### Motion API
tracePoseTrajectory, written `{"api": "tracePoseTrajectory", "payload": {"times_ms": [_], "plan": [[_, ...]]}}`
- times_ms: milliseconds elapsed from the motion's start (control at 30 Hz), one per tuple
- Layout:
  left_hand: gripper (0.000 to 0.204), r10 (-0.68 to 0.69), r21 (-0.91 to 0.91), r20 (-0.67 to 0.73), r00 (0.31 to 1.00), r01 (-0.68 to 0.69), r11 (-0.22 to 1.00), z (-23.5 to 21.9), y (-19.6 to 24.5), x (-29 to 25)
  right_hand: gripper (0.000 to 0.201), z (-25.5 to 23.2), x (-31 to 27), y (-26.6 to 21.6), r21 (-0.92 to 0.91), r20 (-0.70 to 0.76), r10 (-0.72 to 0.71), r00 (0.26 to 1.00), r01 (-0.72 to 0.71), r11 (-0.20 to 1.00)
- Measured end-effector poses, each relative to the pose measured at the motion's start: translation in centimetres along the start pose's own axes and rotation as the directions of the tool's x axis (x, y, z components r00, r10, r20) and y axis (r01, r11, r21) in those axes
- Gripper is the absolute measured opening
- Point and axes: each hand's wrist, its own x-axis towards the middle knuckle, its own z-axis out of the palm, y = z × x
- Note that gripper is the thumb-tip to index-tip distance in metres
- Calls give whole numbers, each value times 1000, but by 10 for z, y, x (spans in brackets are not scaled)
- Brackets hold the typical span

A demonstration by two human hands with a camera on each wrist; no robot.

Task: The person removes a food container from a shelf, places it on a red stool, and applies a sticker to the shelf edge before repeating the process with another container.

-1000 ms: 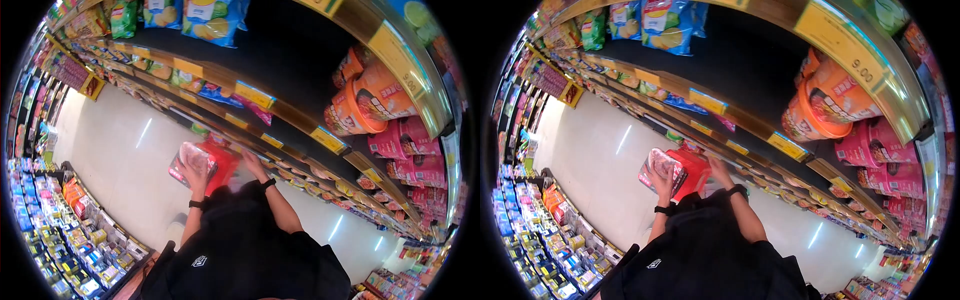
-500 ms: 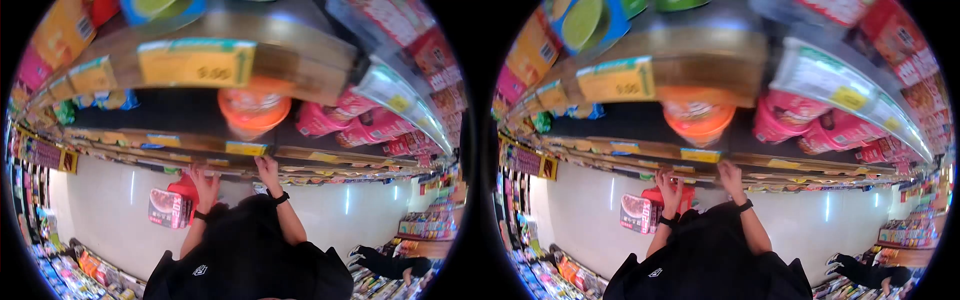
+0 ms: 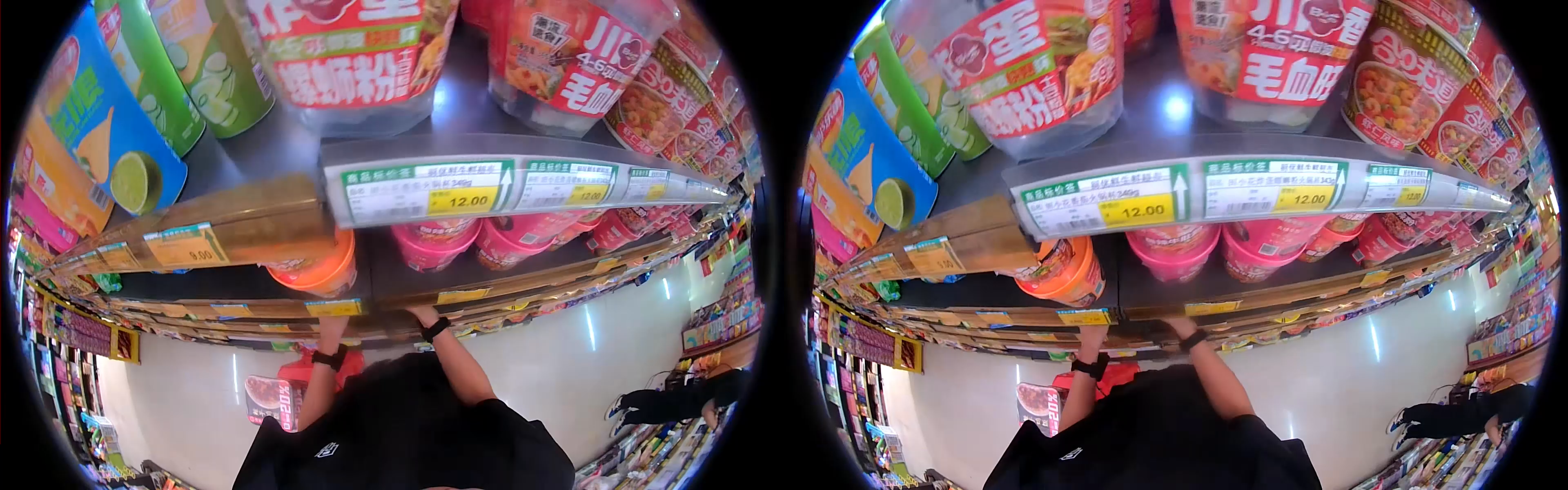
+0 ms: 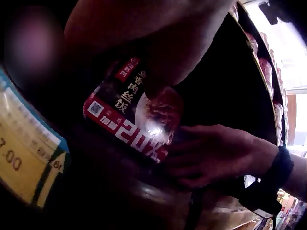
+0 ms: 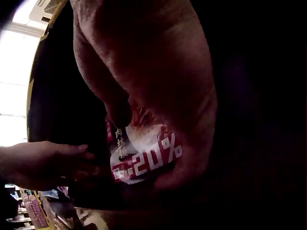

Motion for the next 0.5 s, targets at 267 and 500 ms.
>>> {"api": "tracePoseTrajectory", "payload": {"times_ms": [267,500], "plan": [[41,-31,-235,130,991,62,970,-6,-2,5,36,1,7,4,143,57,10,998,-18,990],[44,-38,-357,143,989,87,930,-10,-25,6,37,-6,-15,8,434,64,18,998,-44,900]]}}
